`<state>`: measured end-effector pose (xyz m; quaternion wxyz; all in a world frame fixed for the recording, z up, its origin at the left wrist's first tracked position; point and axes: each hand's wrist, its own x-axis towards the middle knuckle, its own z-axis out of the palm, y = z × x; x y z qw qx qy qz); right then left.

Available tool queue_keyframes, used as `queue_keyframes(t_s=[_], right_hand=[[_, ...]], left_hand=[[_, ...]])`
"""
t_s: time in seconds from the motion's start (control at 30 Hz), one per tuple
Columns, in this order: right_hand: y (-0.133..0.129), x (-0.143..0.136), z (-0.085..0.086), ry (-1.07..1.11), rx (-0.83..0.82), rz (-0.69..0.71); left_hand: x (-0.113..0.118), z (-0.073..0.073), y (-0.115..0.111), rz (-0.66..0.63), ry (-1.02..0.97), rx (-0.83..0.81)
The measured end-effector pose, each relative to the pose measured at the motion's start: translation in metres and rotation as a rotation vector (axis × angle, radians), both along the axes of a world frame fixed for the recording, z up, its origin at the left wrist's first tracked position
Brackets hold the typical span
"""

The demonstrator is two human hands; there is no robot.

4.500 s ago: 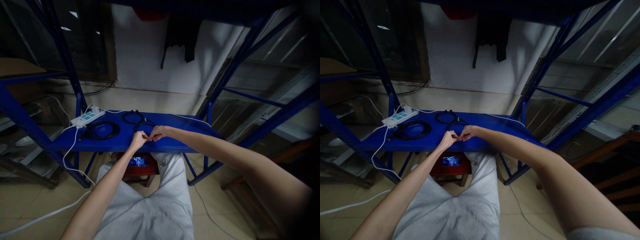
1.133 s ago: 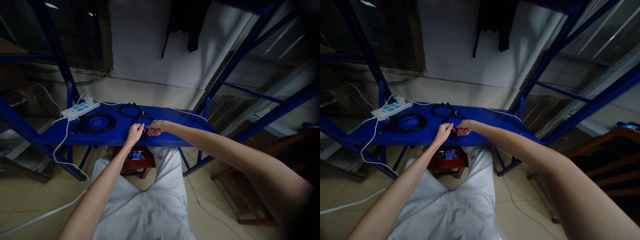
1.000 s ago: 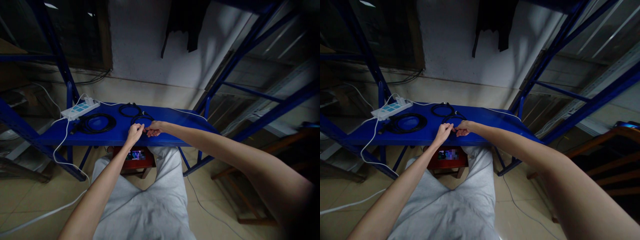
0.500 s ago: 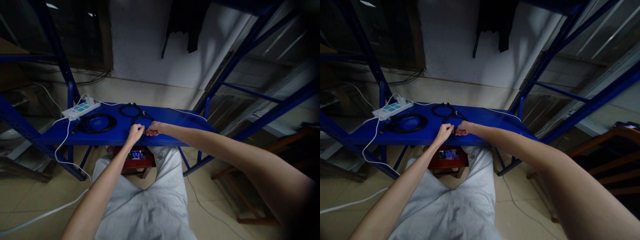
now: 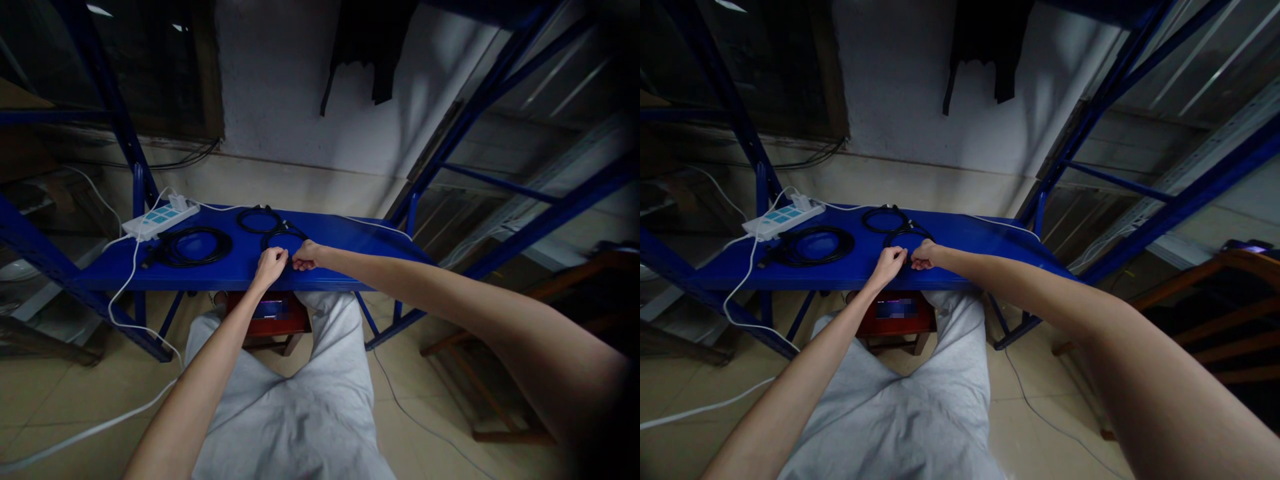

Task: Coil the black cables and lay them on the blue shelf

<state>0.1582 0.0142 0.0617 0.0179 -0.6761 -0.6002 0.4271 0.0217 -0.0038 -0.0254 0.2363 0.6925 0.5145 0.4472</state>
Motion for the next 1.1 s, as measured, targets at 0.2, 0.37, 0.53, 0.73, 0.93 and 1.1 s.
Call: queue_keyframes(t_s=[0.2,0.37,0.53,0.73,0.93,1.1], right_hand=[[-0.002,0.008,-0.008,-0.199,0.181,0.150],[-0.006,0.030,-0.025,-0.338,0.626,0.481],[-0.008,0.045,-0.045,-0.239,0.955,0.603],[-0.001,0.038,-0.054,-0.030,0.989,0.490],[-0.001,0.033,-0.058,0.116,0.887,0.461],[-0.009,0.034,-0.054,0.111,0.821,0.386]], left_hand=[[0.000,0.000,0.001,0.000,-0.033,0.034],[-0.001,0.002,0.000,0.011,-0.110,0.051],[0.000,-0.001,0.002,0.032,-0.161,0.080],[0.001,-0.004,0.006,0.062,-0.148,0.077],[0.000,-0.004,0.005,0.072,-0.155,0.072],[-0.001,-0.007,0.008,0.066,-0.151,0.085]])
